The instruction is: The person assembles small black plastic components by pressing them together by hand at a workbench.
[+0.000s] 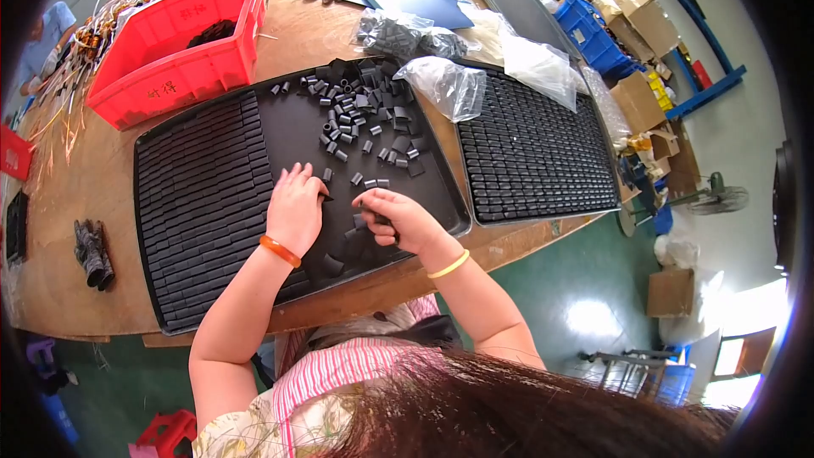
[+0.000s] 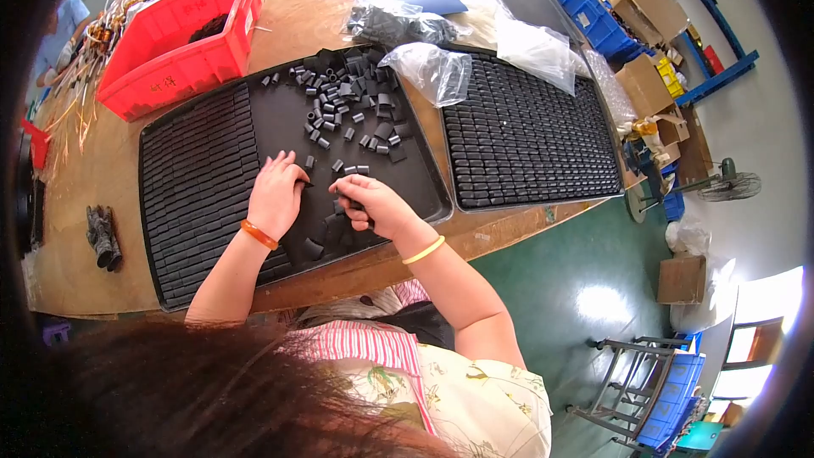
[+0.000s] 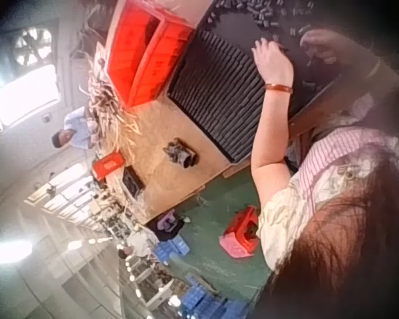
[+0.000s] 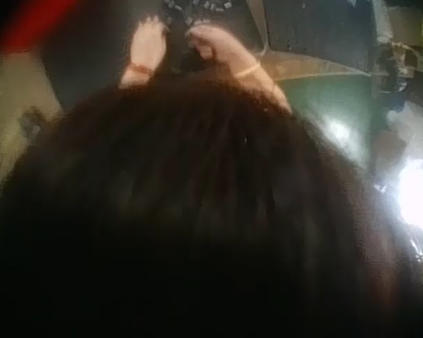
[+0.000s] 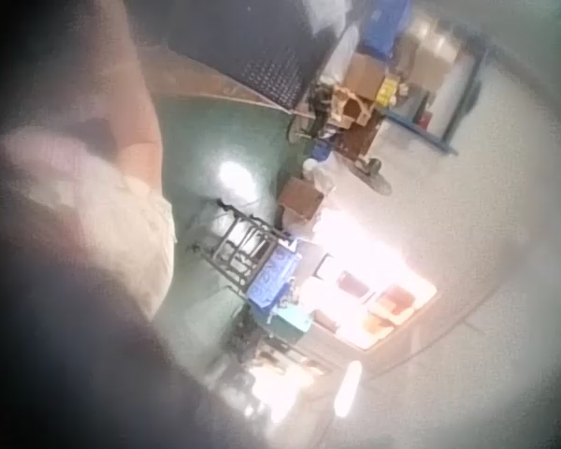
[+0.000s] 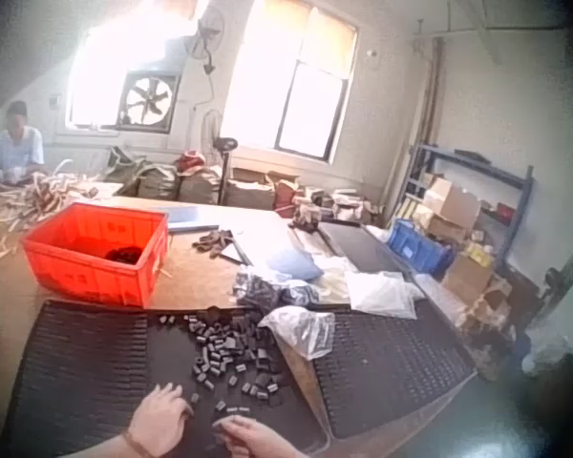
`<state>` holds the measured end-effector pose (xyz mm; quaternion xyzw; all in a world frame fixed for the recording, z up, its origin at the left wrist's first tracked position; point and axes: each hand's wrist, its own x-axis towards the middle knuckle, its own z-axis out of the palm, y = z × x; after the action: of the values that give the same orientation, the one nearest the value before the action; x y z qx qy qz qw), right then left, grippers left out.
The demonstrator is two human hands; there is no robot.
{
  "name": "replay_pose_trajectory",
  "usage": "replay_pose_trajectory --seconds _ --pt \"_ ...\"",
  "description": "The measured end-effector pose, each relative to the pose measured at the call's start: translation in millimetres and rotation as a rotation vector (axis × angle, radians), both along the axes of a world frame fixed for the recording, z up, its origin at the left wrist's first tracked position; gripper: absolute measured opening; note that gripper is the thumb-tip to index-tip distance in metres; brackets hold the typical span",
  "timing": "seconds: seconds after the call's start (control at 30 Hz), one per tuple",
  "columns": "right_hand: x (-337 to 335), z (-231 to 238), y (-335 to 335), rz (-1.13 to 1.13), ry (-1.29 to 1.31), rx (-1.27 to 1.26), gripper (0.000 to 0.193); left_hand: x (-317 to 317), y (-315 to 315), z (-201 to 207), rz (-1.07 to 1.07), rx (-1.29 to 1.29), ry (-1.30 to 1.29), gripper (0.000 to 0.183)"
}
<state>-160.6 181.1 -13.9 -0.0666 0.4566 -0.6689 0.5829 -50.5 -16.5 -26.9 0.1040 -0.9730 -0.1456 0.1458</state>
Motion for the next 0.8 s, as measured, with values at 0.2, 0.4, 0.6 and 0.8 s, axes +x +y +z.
replay_pose_trajectory --seconds 0.2,0.4,0.6,0.8 --pt "-30 -12 -20 -0.145 0.473 0.204 0.021 -7 5 23 -0.255 0.369 0.212 0.010" --pt "-39 -6 -11 -0.165 0.104 0.060 0.021 4 9 11 -0.105 0.331 -0.116 0.010" --pt "-29 -2 -18 -0.072 0.133 0.020 0.023 -10 14 7 -0.342 0.235 -0.033 0.010" --pt "-35 -1 -40 0.175 0.451 0.250 0.019 -6 3 27 -0.077 0.366 0.181 0.009"
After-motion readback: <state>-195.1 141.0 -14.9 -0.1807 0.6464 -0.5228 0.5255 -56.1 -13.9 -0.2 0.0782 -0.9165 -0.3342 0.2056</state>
